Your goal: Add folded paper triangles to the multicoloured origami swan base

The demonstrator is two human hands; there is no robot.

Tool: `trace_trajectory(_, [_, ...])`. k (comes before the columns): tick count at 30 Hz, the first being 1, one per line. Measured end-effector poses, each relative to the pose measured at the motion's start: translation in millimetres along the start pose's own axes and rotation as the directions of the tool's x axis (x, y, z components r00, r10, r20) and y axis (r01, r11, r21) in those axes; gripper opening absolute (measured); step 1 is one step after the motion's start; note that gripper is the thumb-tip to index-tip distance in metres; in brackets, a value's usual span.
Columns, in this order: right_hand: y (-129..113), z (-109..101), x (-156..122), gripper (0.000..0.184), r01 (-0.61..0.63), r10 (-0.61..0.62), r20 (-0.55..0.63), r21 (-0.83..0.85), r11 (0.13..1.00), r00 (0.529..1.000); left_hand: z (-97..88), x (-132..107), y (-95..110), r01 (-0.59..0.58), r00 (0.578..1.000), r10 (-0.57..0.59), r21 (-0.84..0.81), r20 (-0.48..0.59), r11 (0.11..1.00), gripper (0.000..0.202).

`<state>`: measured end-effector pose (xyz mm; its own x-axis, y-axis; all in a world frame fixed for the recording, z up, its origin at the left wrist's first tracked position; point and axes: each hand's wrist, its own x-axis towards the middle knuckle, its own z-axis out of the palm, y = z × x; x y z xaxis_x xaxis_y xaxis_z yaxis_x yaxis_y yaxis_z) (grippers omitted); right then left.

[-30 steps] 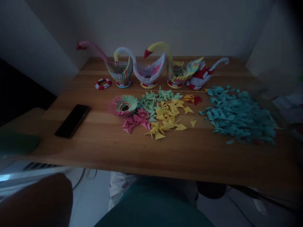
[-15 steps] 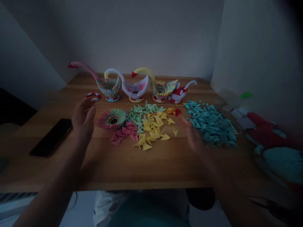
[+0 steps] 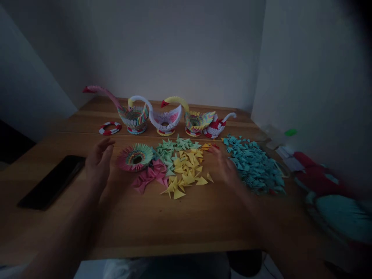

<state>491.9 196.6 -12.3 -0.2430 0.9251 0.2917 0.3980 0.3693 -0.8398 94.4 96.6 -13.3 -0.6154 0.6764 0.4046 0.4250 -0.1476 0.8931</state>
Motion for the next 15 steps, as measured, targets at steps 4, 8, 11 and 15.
trace_trajectory(4, [16, -5, 36, 0.069, -0.017, 0.017, -0.037, -0.001, 1.0, 0.999, 1.5, 0, 4, 0.005, 1.0, -0.006, -0.007, -0.031, 1.0, 0.037])
trace_trajectory(8, [17, 16, 70, 0.066, 0.127, -0.121, 0.054, -0.137, 0.982, 0.991, 4.2, -1, 1, 0.06, 0.998, -0.06, -0.011, 0.013, 0.998, 0.04])
trace_trajectory(11, [10, 38, 95, 0.061, 0.256, -0.202, 0.215, -0.26, 0.931, 0.955, 6.7, 0, -9, 0.152, 0.987, -0.151, -0.025, 0.054, 0.988, 0.044])
trace_trajectory(15, [4, 63, 122, 0.049, 0.334, -0.22, 0.366, -0.287, 0.898, 0.904, 9.4, 5, -25, 0.287, 0.947, -0.262, -0.128, 0.184, 0.949, 0.06])
